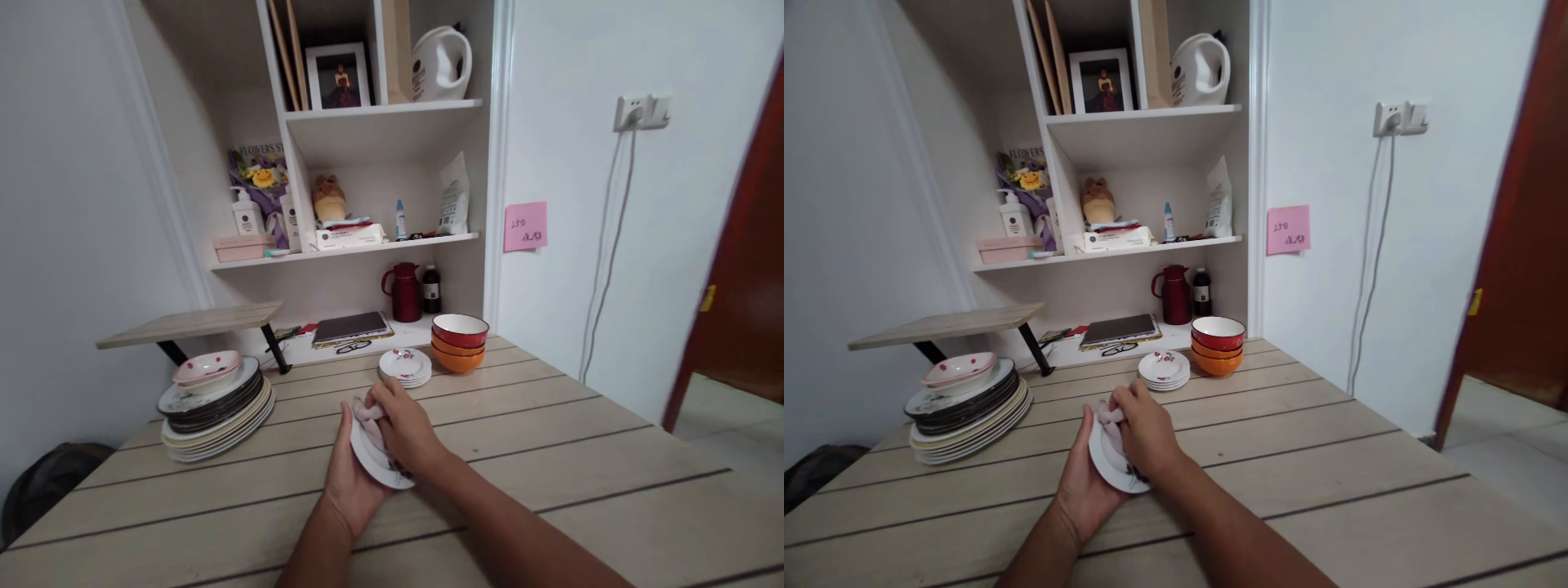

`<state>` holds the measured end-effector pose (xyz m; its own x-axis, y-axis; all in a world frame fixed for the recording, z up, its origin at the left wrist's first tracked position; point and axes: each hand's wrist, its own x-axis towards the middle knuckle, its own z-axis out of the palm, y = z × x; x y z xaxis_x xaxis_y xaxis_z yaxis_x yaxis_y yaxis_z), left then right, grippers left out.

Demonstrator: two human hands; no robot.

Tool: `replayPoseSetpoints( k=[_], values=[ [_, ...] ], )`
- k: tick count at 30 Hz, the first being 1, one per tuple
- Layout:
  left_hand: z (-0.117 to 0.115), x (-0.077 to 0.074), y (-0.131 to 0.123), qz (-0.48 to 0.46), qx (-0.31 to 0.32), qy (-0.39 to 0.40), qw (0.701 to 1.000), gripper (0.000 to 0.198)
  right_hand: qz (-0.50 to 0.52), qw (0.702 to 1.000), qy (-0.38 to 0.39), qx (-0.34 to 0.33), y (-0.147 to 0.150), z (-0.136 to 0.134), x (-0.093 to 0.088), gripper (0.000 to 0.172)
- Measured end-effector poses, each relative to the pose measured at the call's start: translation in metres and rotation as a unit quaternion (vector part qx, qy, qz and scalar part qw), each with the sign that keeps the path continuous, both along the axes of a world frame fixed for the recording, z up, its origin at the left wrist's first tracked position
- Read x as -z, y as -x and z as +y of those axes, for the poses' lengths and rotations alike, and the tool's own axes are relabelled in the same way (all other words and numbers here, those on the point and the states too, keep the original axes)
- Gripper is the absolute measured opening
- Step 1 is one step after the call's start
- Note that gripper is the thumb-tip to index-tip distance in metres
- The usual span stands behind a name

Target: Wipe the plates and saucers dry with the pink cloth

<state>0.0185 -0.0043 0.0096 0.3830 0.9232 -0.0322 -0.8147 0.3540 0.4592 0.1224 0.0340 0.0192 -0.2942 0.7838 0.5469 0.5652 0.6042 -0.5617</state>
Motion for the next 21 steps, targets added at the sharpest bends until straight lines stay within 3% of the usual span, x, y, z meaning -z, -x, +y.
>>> replayPoseSetpoints(
  k=[4,8,10,15,21],
  values=[
    [0.006,0.005,0.015,0.001,-0.043,-0.009,0.999,0.04,-0.016,0.997,0.046,-0.063,-0.005,0.001,-0.001,0.025],
    [0.013,0.01,0.033,0.005,-0.092,-0.014,0.996,0.041,-0.023,0.967,0.069,-0.242,-0.011,-0.003,-0.008,0.033],
    [0.015,0.011,0.038,0.005,-0.116,-0.014,0.993,0.044,-0.03,0.954,0.072,-0.29,-0.013,-0.002,-0.009,0.039],
    [0.016,0.01,0.035,0.007,-0.133,-0.017,0.991,0.044,-0.001,0.97,0.088,-0.226,-0.007,0.003,-0.001,0.049],
    [0.01,0.007,0.017,0.024,-0.043,-0.018,0.999,0.038,0.065,0.974,0.097,-0.195,-0.001,0.003,-0.002,0.042]
  ],
)
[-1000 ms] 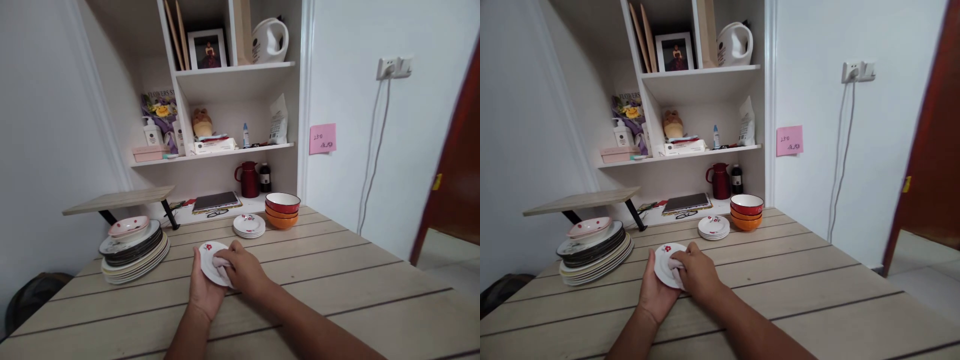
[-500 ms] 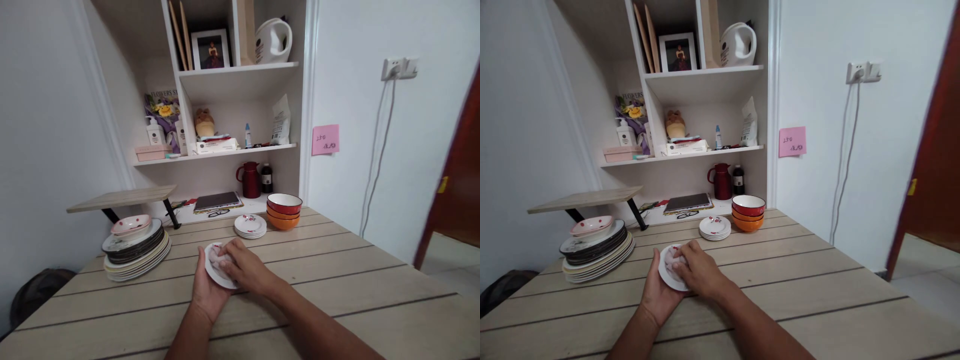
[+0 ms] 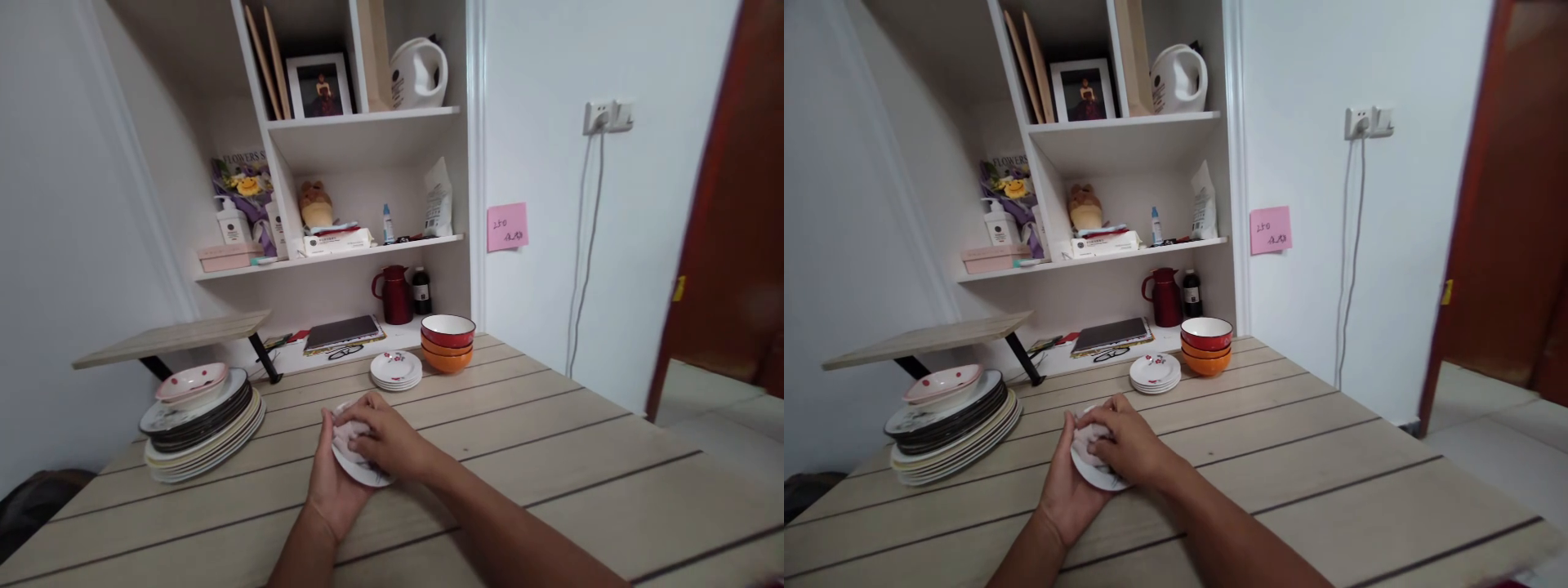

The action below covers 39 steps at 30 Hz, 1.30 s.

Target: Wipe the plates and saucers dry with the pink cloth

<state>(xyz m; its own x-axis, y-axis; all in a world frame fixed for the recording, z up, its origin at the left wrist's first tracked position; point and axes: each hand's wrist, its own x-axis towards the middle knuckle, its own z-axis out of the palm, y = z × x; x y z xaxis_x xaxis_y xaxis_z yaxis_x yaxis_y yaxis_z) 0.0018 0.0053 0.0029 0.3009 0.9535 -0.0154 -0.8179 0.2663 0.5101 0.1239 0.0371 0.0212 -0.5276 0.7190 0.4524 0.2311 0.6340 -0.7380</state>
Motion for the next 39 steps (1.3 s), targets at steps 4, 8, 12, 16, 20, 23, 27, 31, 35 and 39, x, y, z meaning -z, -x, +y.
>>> replayPoseSetpoints(
  k=[4,8,12,16,20,23,27,31,35,39],
  values=[
    [0.001,0.003,-0.002,0.003,0.022,0.003,1.0,0.042,-0.047,0.993,-0.019,0.105,-0.006,0.009,0.005,0.044],
    [0.005,0.006,0.009,0.02,-0.027,-0.009,0.999,0.052,-0.136,0.98,-0.01,0.145,-0.015,0.017,0.009,0.043],
    [0.005,0.003,0.017,0.016,-0.101,-0.012,0.995,0.049,-0.141,0.988,-0.023,0.06,-0.01,0.003,0.004,0.04],
    [0.0,0.0,0.011,0.004,-0.047,0.004,0.999,0.043,-0.072,0.997,-0.037,-0.016,0.003,-0.017,-0.006,0.043],
    [-0.003,-0.001,-0.003,-0.011,0.014,-0.001,1.0,0.041,-0.053,0.994,-0.066,0.074,0.002,-0.01,-0.007,0.04],
    [-0.002,0.001,-0.006,-0.013,0.029,0.001,0.999,0.047,-0.099,0.98,-0.048,0.167,-0.01,0.005,-0.003,0.04],
    [0.002,0.004,0.005,-0.003,-0.031,-0.011,0.999,0.054,-0.19,0.965,-0.026,0.181,-0.016,0.007,-0.001,0.037],
    [0.003,0.002,0.016,0.001,-0.096,0.0,0.995,0.049,-0.179,0.982,-0.046,0.052,-0.006,-0.013,-0.006,0.041],
    [-0.002,-0.002,0.004,-0.015,-0.013,0.007,1.0,0.041,-0.088,0.993,-0.073,0.019,0.0,-0.02,-0.012,0.043],
    [-0.006,0.0,-0.011,-0.016,0.043,-0.008,0.999,0.045,-0.079,0.985,-0.075,0.136,-0.009,-0.001,-0.01,0.039]
  ],
)
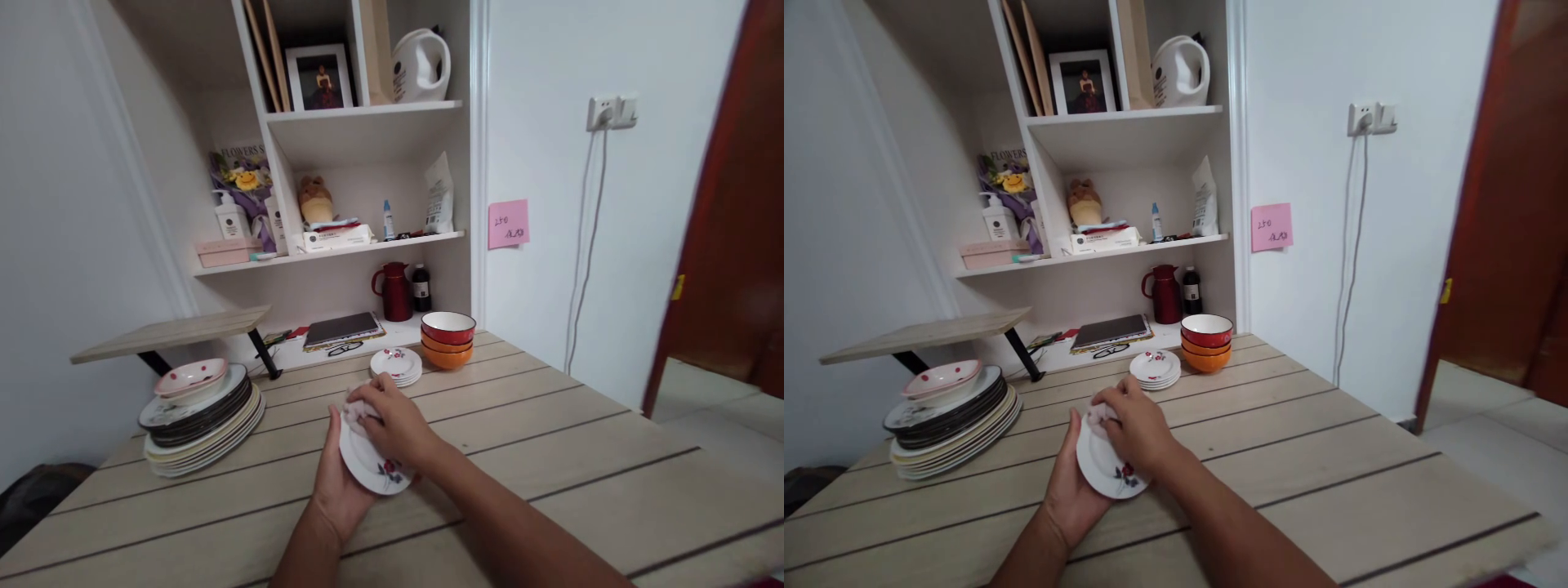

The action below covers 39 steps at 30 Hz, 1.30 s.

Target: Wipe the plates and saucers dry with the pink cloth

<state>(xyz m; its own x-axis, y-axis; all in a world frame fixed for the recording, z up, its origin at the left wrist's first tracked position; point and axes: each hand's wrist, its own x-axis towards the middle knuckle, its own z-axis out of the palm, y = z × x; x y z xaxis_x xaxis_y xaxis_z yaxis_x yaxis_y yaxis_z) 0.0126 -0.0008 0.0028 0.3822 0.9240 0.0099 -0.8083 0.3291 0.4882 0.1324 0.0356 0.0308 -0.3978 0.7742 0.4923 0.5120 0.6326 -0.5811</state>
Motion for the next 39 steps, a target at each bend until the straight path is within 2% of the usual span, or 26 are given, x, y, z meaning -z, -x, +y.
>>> replayPoseSetpoints(
  k=[2,4,6,9,10,12,14,17,20,23,25,28,30,32,34,39],
  values=[
    [0.001,0.002,0.001,0.006,0.01,0.003,1.0,0.049,-0.027,0.998,0.021,0.055,-0.006,0.009,0.004,0.038],
    [0.004,0.004,0.007,0.008,-0.013,-0.003,1.0,0.052,-0.071,0.993,0.046,0.08,-0.01,0.014,0.008,0.038],
    [0.007,0.005,0.016,0.015,-0.069,-0.014,0.997,0.054,-0.108,0.991,0.056,0.063,-0.01,0.012,0.01,0.037],
    [0.009,0.003,0.025,0.02,-0.146,-0.015,0.989,0.051,-0.11,0.993,0.048,-0.017,-0.003,0.001,0.01,0.039],
    [0.009,0.002,0.025,0.017,-0.146,-0.013,0.989,0.049,-0.096,0.993,0.046,-0.05,0.0,-0.003,0.009,0.04],
    [0.007,-0.001,0.021,0.015,-0.106,-0.002,0.994,0.044,-0.054,0.993,0.037,-0.101,0.005,-0.01,0.005,0.042],
    [0.004,-0.003,0.013,0.017,-0.053,0.006,0.998,0.041,-0.017,0.994,0.021,-0.11,0.008,-0.012,0.001,0.041],
    [0.0,-0.003,0.002,0.011,-0.024,0.004,1.0,0.039,-0.002,0.999,0.006,-0.037,0.003,-0.006,0.0,0.039],
    [0.001,0.0,0.001,0.017,-0.014,0.016,1.0,0.047,-0.04,0.997,0.029,0.056,-0.006,0.007,0.002,0.037],
    [0.006,0.004,0.01,0.021,-0.053,0.021,0.998,0.052,-0.107,0.988,0.067,0.09,-0.011,0.012,0.007,0.038],
    [0.009,0.005,0.018,0.019,-0.105,0.017,0.994,0.052,-0.132,0.987,0.074,0.061,-0.009,0.009,0.009,0.037],
    [0.011,0.003,0.026,0.023,-0.156,0.02,0.987,0.048,-0.116,0.99,0.066,-0.037,-0.002,-0.002,0.009,0.039],
    [0.01,0.001,0.025,0.028,-0.145,0.03,0.989,0.046,-0.079,0.989,0.058,-0.107,0.003,-0.009,0.007,0.042],
    [0.008,-0.001,0.02,0.028,-0.102,0.037,0.994,0.042,-0.035,0.989,0.044,-0.139,0.006,-0.012,0.004,0.043],
    [0.005,-0.001,0.012,0.025,-0.06,0.033,0.997,0.037,-0.003,0.992,0.026,-0.12,0.007,-0.009,0.003,0.042],
    [0.003,0.003,0.003,0.027,-0.016,0.014,0.999,0.046,-0.004,0.999,0.036,0.023,-0.004,0.011,0.008,0.037]
  ],
)
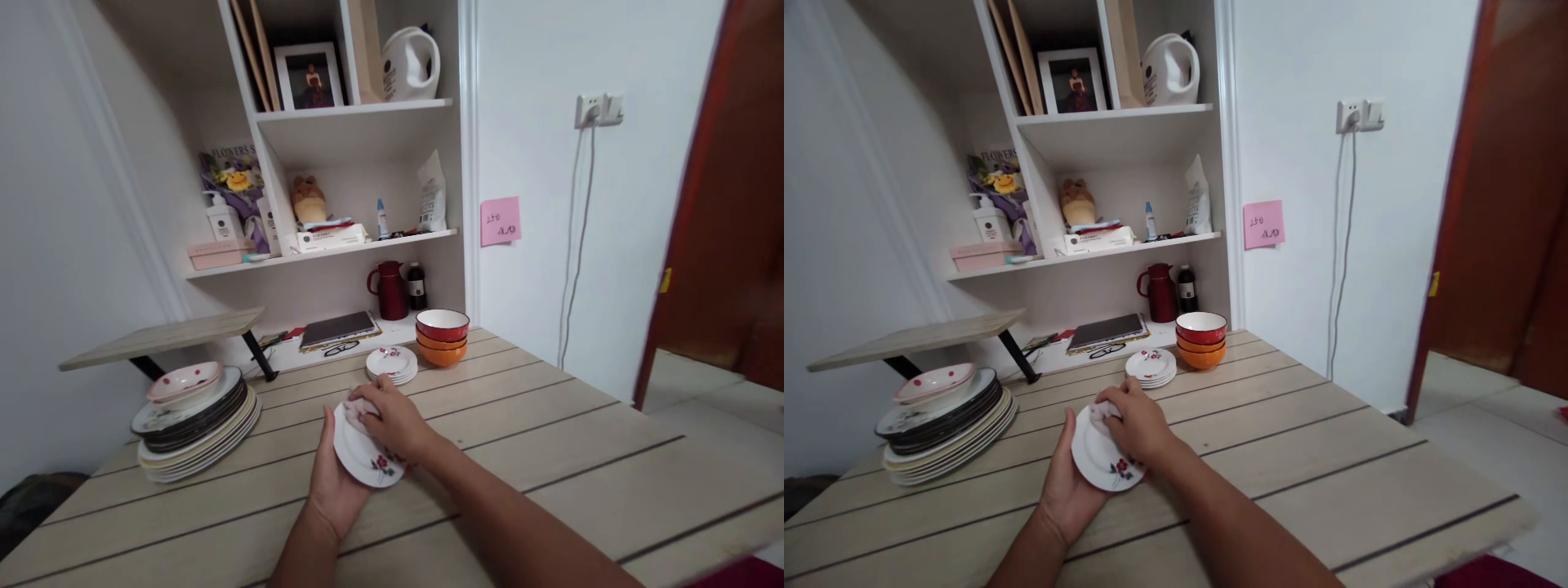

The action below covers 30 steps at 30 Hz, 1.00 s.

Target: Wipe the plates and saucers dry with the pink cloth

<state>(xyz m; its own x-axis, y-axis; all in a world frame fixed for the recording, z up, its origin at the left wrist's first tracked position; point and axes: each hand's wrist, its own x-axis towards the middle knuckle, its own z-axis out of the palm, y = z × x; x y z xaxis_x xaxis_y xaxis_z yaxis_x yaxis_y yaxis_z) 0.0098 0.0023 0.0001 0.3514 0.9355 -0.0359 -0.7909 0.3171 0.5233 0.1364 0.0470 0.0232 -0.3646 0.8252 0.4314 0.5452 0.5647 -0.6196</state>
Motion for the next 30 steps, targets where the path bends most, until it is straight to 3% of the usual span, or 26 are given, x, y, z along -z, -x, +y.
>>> replayPoseSetpoints(
  k=[3,5,9,11,13,18,22,24,27,30],
  values=[
    [0.003,0.002,0.005,-0.001,-0.026,-0.003,1.0,0.05,-0.056,0.996,0.038,0.053,-0.006,0.007,0.005,0.036],
    [0.005,0.002,0.011,-0.001,-0.065,-0.009,0.998,0.05,-0.093,0.993,0.047,0.048,-0.006,0.004,0.006,0.037],
    [0.006,-0.002,0.018,-0.003,-0.132,-0.013,0.991,0.046,-0.103,0.993,0.016,-0.056,0.003,-0.013,0.002,0.04],
    [0.004,-0.004,0.015,-0.006,-0.114,-0.006,0.993,0.042,-0.064,0.991,-0.003,-0.114,0.008,-0.021,-0.001,0.043],
    [0.002,-0.005,0.009,0.001,-0.065,0.007,0.998,0.038,-0.02,0.991,-0.017,-0.128,0.012,-0.023,-0.004,0.043],
    [-0.004,-0.003,-0.003,0.025,0.002,0.023,0.999,0.044,0.014,1.0,-0.021,-0.001,0.002,-0.006,-0.003,0.038],
    [-0.001,-0.001,0.003,0.025,-0.016,0.019,0.999,0.051,-0.057,0.995,0.031,0.071,-0.008,0.004,0.001,0.036],
    [0.002,-0.001,0.009,0.013,-0.06,0.001,0.998,0.051,-0.096,0.993,0.035,0.053,-0.006,0.001,0.002,0.037],
    [0.005,-0.002,0.017,0.004,-0.13,-0.019,0.991,0.048,-0.11,0.993,0.017,-0.034,0.002,-0.011,0.001,0.04],
    [0.005,-0.003,0.017,0.007,-0.115,-0.007,0.993,0.042,-0.062,0.99,0.001,-0.124,0.01,-0.02,-0.001,0.043]
  ],
)
